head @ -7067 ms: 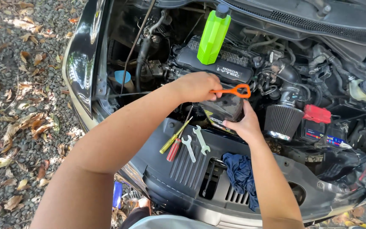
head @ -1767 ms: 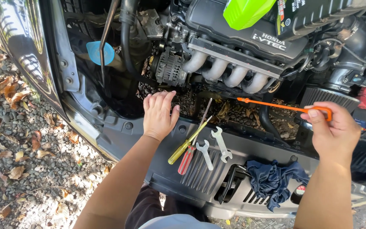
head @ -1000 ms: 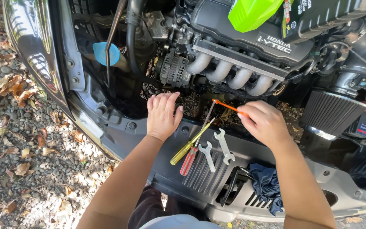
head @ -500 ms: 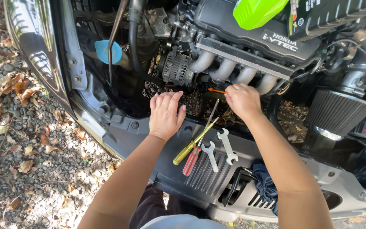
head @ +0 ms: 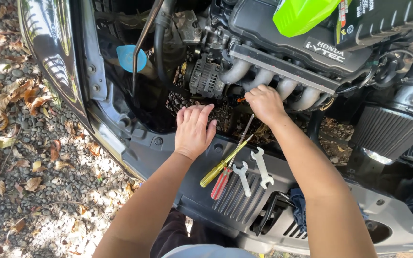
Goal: The person uses a wrench to tighten a bolt on the car engine. They then use an orange dipstick to check the oil level, wiping it with a blue cloth before reinserting it into the engine.
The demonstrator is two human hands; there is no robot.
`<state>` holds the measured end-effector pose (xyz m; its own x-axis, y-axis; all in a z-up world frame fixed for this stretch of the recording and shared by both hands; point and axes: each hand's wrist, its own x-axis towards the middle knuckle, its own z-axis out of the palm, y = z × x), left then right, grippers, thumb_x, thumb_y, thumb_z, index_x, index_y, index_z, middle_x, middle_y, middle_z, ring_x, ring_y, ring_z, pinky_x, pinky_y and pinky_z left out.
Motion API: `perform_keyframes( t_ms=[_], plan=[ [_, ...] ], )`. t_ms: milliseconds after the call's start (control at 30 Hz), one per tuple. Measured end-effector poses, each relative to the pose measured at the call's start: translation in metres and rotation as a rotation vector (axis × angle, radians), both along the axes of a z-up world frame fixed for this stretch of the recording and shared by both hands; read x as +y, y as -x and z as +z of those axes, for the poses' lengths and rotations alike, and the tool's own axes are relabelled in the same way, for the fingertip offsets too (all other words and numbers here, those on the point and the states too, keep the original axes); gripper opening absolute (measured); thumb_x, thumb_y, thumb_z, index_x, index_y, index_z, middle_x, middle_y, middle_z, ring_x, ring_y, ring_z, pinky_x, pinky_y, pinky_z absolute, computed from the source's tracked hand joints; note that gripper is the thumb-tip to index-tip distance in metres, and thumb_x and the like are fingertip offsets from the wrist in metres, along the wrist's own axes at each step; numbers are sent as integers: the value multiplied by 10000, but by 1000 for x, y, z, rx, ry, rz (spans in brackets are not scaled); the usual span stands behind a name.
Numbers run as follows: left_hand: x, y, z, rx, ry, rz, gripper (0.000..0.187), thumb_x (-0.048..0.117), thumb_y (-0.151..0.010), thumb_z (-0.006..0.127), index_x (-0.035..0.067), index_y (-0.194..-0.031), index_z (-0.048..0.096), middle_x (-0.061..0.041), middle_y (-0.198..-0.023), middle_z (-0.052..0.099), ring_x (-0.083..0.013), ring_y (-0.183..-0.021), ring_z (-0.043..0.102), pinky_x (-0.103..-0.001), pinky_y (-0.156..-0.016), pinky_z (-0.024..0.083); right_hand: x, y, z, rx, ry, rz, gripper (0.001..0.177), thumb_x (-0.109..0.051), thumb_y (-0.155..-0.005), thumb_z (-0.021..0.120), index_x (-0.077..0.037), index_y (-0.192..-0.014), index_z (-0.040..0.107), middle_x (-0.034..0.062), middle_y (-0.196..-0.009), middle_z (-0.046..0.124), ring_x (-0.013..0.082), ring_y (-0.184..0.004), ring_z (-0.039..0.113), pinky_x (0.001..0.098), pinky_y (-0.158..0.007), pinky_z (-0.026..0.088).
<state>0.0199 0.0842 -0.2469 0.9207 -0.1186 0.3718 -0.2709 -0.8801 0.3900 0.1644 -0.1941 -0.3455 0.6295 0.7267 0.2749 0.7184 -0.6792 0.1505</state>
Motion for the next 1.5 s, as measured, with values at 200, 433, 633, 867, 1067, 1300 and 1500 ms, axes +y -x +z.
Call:
perform_keyframes(
  t_ms=[200, 433, 633, 867, 1067, 1300, 1500],
  plan=[
    [-1, 0, -3, -3, -14, 12, 436, 396, -1055, 443, 167, -1424, 479, -48, -1100, 503, -253, -1106, 488, -507, -1121, 312, 14, 15, 5, -25, 42, 153, 85, -256, -953, 640, -198, -899, 672, -10, -745, 576, 189, -815, 576, 319, -680, 496],
    [0, 0, 0, 15, 17, 0, 418, 382, -1067, 424, 166, -1419, 485, -42, -1102, 503, -237, -1088, 478, -491, -1119, 304, 16, 38, 25, 92, -59, 97, 139, -271, -993, 654, -149, -980, 720, 25, -811, 609, 228, -837, 585, 333, -686, 531],
    [0, 0, -2, 24, 24, -5, 421, 390, -1070, 426, 166, -1423, 480, -41, -1110, 507, -237, -1100, 477, -496, -1125, 298, 10, 34, -17, 97, -25, 19, 166, -320, -995, 648, -176, -981, 728, -9, -761, 611, 196, -802, 618, 303, -653, 550],
    [1, 0, 0, 45, 11, -9, 419, 396, -1070, 424, 171, -1421, 475, -39, -1089, 490, -236, -1084, 474, -495, -1121, 304, 17, 20, 10, 677, 72, -306, 294, -392, -997, 597, -170, -1093, 764, 108, -908, 725, 339, -893, 711, 432, -782, 583],
    [0, -4, 2, 39, 4, -9, 423, 397, -1073, 421, 165, -1423, 471, -45, -1097, 489, -242, -1097, 478, -495, -1118, 304, 24, 4, 21, 769, 136, -389, 330, -366, -1040, 533, -162, -984, 787, 86, -840, 736, 311, -834, 727, 419, -731, 581],
    [-3, -1, -4, 35, -23, 5, 426, 384, -1059, 443, 159, -1419, 471, -42, -1095, 488, -236, -1096, 476, -485, -1124, 309, 41, 13, 45, 963, 96, -589, 439, -372, -1008, 573, -167, -1394, 604, 178, -1218, 733, 372, -1095, 713, 488, -895, 581],
    [-2, -2, 1, 21, -3, 0, 419, 374, -1061, 445, 153, -1416, 470, -46, -1084, 488, -243, -1085, 477, -491, -1113, 310, 54, 15, 70, 959, 215, -499, 410, -275, -1067, 432, -257, -1464, 534, 210, -1187, 742, 413, -1114, 703, 496, -934, 553]
  ],
)
